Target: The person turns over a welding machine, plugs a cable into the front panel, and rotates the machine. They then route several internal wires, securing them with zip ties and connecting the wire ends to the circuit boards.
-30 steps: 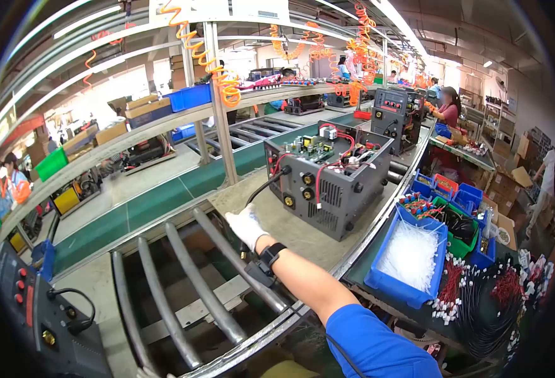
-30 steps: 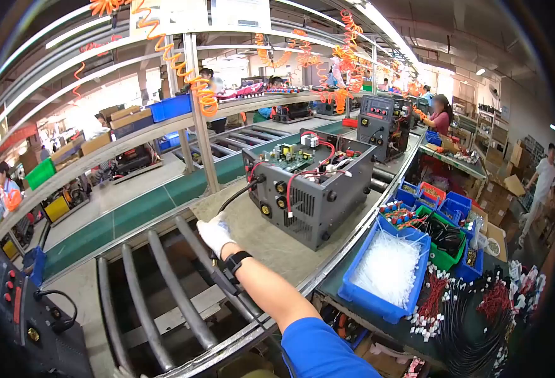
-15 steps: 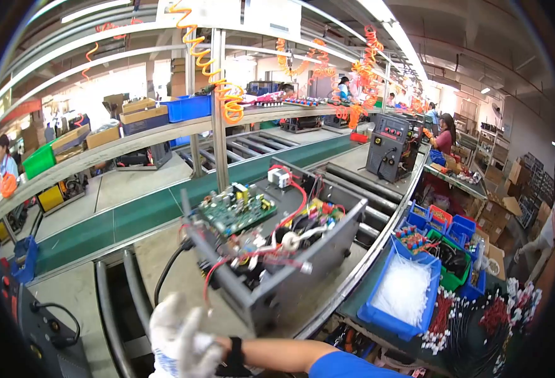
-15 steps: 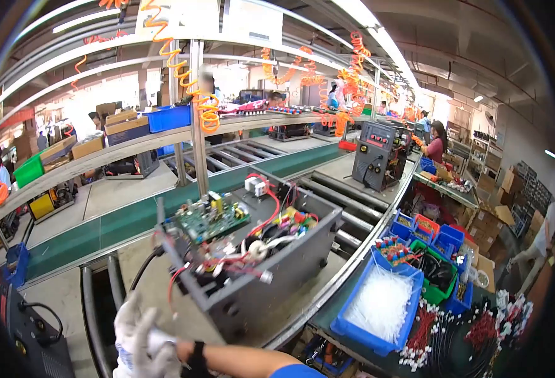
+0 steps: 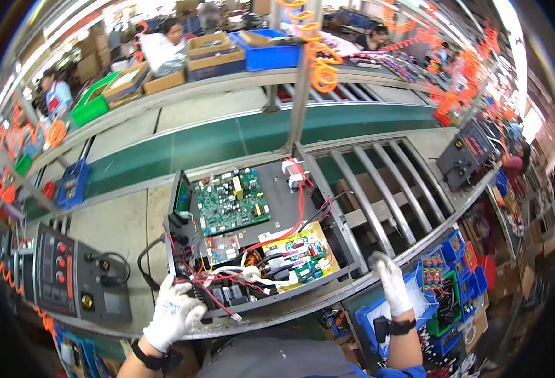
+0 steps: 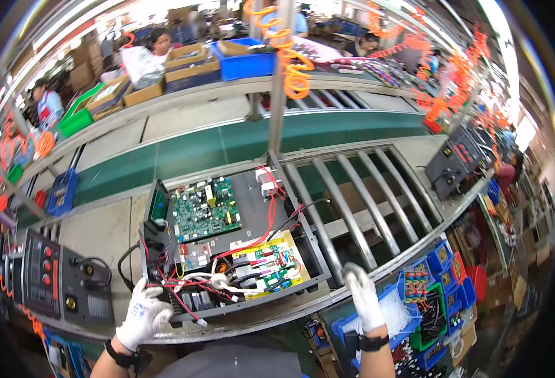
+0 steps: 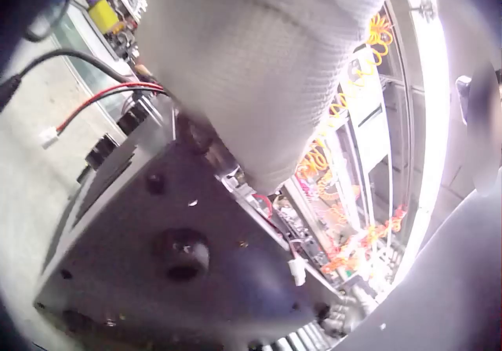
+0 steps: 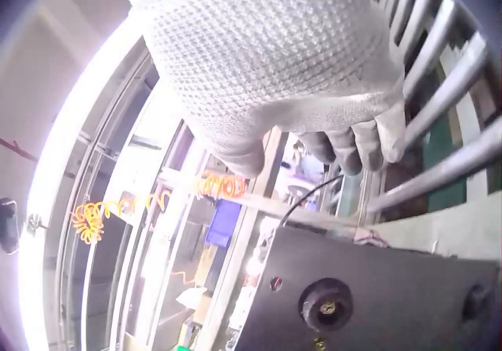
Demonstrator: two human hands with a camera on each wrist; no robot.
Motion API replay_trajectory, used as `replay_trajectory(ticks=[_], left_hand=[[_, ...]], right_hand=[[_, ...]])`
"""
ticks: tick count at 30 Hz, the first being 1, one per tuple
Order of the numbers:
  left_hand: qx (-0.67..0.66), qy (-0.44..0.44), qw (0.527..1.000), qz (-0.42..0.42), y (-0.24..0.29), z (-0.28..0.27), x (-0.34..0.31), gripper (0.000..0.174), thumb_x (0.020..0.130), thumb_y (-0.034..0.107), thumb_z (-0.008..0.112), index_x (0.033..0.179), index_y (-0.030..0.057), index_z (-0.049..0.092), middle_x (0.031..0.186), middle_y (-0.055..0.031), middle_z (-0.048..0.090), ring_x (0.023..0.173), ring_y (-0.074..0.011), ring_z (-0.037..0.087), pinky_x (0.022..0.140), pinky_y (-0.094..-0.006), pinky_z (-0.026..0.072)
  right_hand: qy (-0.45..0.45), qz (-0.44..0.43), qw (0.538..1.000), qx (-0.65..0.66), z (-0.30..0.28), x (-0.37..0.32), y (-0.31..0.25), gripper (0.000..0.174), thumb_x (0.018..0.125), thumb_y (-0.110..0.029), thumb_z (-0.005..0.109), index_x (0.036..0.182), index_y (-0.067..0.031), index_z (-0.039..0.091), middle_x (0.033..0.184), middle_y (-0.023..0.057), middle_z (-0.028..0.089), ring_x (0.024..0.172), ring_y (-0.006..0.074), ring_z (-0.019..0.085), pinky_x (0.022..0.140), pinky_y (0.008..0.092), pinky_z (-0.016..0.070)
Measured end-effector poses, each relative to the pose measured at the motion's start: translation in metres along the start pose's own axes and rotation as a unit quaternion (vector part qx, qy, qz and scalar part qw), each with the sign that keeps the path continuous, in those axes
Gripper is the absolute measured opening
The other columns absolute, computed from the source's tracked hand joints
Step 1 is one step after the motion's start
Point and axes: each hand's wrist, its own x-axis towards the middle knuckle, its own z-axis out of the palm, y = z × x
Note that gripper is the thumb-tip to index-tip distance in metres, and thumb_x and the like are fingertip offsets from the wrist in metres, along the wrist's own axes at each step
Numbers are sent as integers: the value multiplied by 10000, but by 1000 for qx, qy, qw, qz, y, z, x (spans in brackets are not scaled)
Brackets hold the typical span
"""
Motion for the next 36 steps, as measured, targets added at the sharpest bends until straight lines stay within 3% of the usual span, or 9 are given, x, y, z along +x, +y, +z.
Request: replay_trajectory(ticks=[3,6,15,20,25,28,32,34,36], left_hand=[[44,38,998,-34,4,11,3,89,747,193,626,679,180,682,771,8,658,1027,-274,568,1074,-565,292],[35,77,996,-35,5,12,-2,48,705,181,643,676,179,682,737,14,646,1031,-260,560,1070,-558,304],[-9,89,995,-42,-10,9,1,67,681,160,678,722,131,722,719,-23,657,1029,-242,585,1087,-566,289],[-87,39,994,-48,-18,-38,49,121,752,173,682,837,88,699,821,-76,662,824,-255,634,860,-416,453],[-22,-10,999,32,-23,-18,147,164,818,228,613,893,104,690,761,-95,633,749,-274,633,663,-409,455],[-59,-186,981,-5,-20,22,194,299,855,330,588,1000,92,698,853,-149,682,814,-318,668,729,-429,517],[-71,-352,932,-39,-16,47,218,376,875,409,566,1021,91,703,870,-170,689,849,-333,671,758,-416,519],[-91,-331,936,-71,-15,49,214,369,875,405,568,996,85,705,857,-173,686,836,-336,670,753,-420,517],[-126,-263,948,-125,-15,56,202,352,879,394,573,943,74,702,822,-172,679,792,-337,667,741,-429,510]], right_hand=[[-74,58,988,120,24,53,4,476,965,-333,555,1268,33,525,1119,163,635,1037,206,606,905,313,463],[-79,-18,993,-91,69,52,-44,527,907,-224,628,1329,49,468,1188,182,612,1089,224,579,949,318,437],[-103,-4,995,-19,71,35,-31,486,860,-42,551,1329,56,465,1190,128,612,1098,178,561,978,295,409],[-182,57,982,-2,59,42,-50,617,882,-243,668,1378,22,414,1237,126,577,1117,185,540,979,301,417],[31,-105,993,-50,51,99,-92,213,857,-161,674,977,14,650,946,79,658,845,169,619,770,291,499],[-208,-422,837,-279,94,147,-136,279,777,-157,648,1027,-32,644,974,130,655,872,308,637,773,422,496],[-356,-480,688,-413,127,194,-116,288,848,-302,596,1036,-97,672,1023,91,658,891,317,631,758,422,474],[-524,-369,572,-512,136,209,-124,288,880,-356,567,995,-118,684,974,88,668,870,297,644,751,411,482],[-541,-345,586,-495,144,224,-125,297,891,-370,555,972,-115,683,927,85,670,850,285,651,745,405,485]])
